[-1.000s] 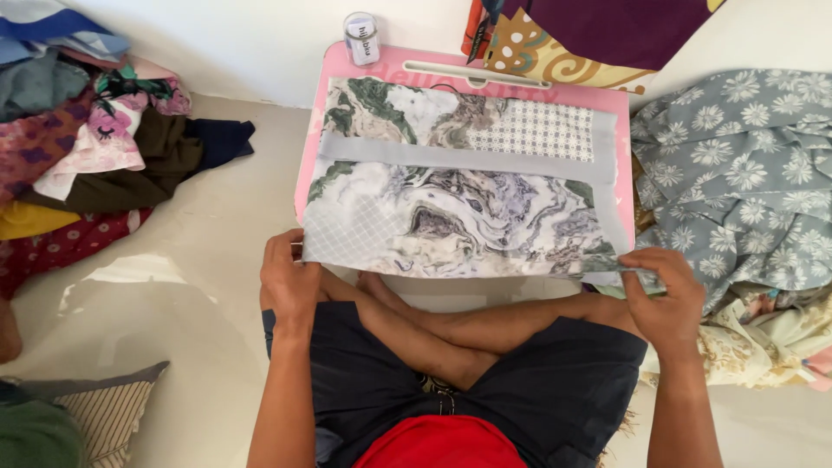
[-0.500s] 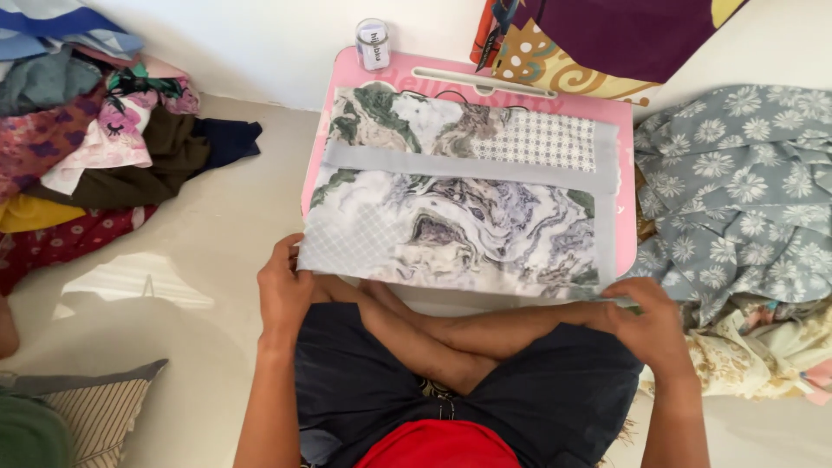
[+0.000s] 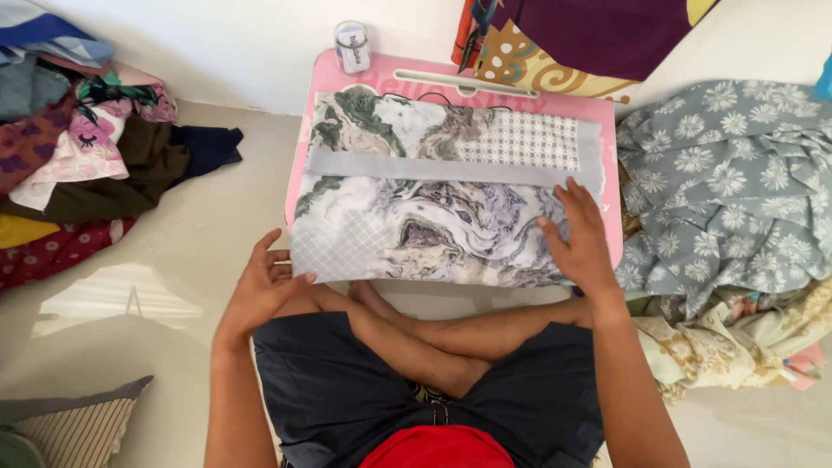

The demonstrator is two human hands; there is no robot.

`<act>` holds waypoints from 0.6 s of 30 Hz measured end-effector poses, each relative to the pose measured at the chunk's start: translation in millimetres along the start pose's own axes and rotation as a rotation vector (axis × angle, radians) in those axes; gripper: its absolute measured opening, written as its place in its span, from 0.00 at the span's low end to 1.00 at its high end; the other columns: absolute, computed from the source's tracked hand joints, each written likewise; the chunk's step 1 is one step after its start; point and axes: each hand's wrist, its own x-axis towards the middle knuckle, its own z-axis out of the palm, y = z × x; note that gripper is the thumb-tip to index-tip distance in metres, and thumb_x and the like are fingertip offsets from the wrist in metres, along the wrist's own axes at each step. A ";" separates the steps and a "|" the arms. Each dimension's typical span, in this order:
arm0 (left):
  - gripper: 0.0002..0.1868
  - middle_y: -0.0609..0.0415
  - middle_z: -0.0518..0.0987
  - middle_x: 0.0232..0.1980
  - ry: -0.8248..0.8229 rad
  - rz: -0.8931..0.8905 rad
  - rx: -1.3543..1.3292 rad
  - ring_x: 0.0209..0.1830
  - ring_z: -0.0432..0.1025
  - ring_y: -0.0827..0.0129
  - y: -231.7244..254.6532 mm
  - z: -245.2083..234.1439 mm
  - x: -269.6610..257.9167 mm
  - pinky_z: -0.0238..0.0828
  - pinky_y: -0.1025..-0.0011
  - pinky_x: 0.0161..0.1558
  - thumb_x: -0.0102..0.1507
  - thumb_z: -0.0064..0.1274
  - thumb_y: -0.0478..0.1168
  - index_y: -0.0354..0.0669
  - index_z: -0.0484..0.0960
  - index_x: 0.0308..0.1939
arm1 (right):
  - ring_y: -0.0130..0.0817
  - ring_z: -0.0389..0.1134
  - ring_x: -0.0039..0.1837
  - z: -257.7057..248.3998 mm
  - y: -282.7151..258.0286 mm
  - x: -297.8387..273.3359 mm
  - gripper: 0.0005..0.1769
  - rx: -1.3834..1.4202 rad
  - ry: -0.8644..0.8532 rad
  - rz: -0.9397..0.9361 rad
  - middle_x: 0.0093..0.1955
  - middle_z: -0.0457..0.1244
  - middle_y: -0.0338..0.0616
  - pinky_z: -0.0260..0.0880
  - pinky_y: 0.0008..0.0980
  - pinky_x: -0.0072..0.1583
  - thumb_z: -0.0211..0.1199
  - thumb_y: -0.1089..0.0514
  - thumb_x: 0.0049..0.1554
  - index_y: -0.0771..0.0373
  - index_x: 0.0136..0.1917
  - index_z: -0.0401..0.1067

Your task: A person folds a piece of patterned fabric on a small table and then uses a lint roller to remove debris from it.

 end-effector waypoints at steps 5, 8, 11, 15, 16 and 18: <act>0.38 0.43 0.77 0.40 0.190 -0.025 0.135 0.35 0.74 0.66 -18.0 5.6 15.0 0.75 0.70 0.38 0.57 0.66 0.30 0.30 0.67 0.70 | 0.64 0.41 0.83 36.4 22.4 20.8 0.37 -0.188 -0.265 0.206 0.84 0.44 0.61 0.35 0.70 0.77 0.52 0.41 0.68 0.61 0.82 0.54; 0.32 0.49 0.78 0.38 0.278 -0.030 0.146 0.33 0.74 0.71 -39.5 -0.4 23.4 0.74 0.74 0.35 0.55 0.70 0.35 0.35 0.77 0.62 | 0.60 0.40 0.84 42.2 29.1 21.8 0.39 -0.272 -0.342 0.258 0.86 0.42 0.59 0.31 0.67 0.79 0.49 0.37 0.67 0.59 0.83 0.51; 0.25 0.52 0.76 0.44 0.476 0.138 0.274 0.40 0.74 0.67 -27.8 14.5 30.8 0.75 0.74 0.38 0.55 0.73 0.42 0.41 0.82 0.53 | 0.54 0.37 0.86 44.9 37.2 22.8 0.41 -0.277 -0.366 0.290 0.87 0.39 0.54 0.27 0.62 0.80 0.45 0.33 0.67 0.55 0.85 0.48; 0.15 0.43 0.75 0.54 0.627 0.801 0.756 0.58 0.71 0.48 33.0 51.0 43.8 0.71 0.57 0.58 0.65 0.62 0.35 0.36 0.79 0.54 | 0.51 0.35 0.86 43.1 35.2 24.2 0.44 -0.288 -0.395 0.310 0.87 0.37 0.52 0.25 0.60 0.81 0.41 0.28 0.67 0.53 0.86 0.44; 0.15 0.43 0.75 0.54 0.623 0.796 0.754 0.58 0.71 0.48 34.2 61.4 52.0 0.71 0.57 0.58 0.65 0.62 0.35 0.36 0.79 0.54 | 0.51 0.35 0.86 42.5 35.1 21.9 0.44 -0.291 -0.400 0.314 0.87 0.37 0.52 0.25 0.60 0.81 0.41 0.28 0.67 0.53 0.86 0.44; 0.35 0.34 0.63 0.77 0.470 0.693 1.096 0.76 0.58 0.40 39.1 80.8 70.5 0.56 0.42 0.70 0.68 0.56 0.50 0.32 0.69 0.73 | 0.52 0.33 0.86 42.4 35.4 23.8 0.44 -0.288 -0.409 0.314 0.87 0.36 0.54 0.25 0.60 0.81 0.41 0.30 0.67 0.54 0.86 0.42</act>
